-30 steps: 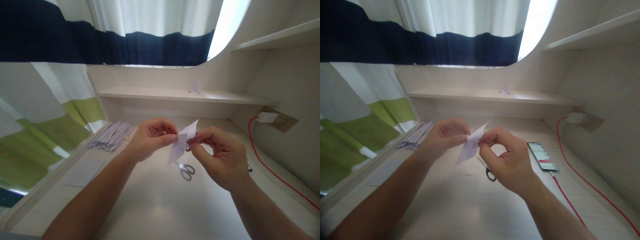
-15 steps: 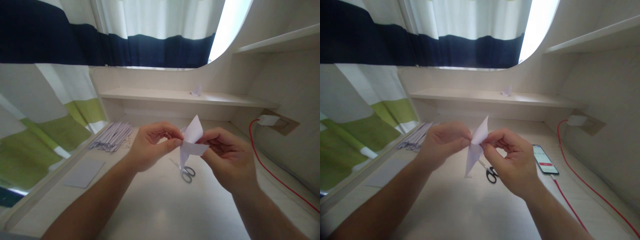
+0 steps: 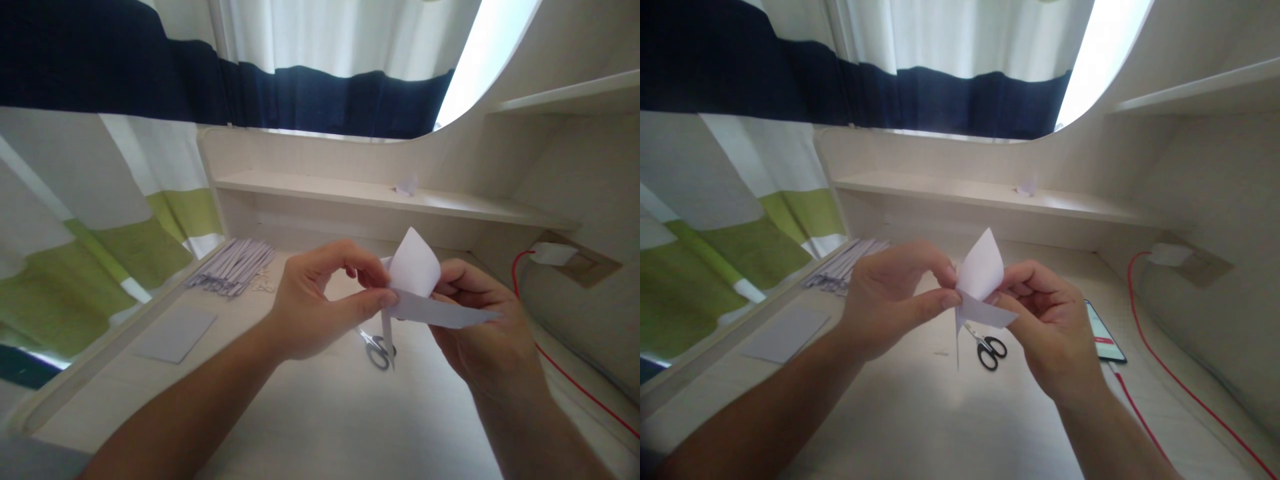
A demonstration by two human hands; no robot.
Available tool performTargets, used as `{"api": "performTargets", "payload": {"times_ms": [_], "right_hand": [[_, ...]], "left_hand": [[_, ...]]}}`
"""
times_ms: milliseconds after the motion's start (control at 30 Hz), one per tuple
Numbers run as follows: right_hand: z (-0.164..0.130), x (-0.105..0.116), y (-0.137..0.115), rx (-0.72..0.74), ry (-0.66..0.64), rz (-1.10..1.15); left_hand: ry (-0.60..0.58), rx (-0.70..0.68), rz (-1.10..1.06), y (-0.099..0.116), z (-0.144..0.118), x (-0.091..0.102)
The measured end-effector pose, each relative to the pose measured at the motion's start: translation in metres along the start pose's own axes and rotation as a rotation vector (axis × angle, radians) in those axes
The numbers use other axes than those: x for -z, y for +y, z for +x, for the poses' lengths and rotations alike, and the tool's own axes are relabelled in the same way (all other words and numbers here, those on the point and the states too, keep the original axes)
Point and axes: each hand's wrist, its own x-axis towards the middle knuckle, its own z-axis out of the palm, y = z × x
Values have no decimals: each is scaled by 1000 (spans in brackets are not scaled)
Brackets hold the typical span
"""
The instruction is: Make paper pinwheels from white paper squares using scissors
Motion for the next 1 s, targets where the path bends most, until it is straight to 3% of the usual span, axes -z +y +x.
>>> {"api": "performTargets", "payload": {"times_ms": [200, 400, 667, 867, 1000], "right_hand": [[-4, -8, -5, 42, 81, -87], [-11, -19, -17, 261, 180, -305], [-13, -14, -19, 348, 141, -546], [-12, -12, -21, 563, 116, -765], [-11, -8, -21, 613, 84, -820]], "left_hand": [[7, -1, 3, -1, -1, -2], [32, 57, -48, -9, 0, -2], [45, 159, -121, -15, 1, -3], [-17, 330, -160, -18, 2, -3], [-27, 280, -207, -20, 2, -6]]}}
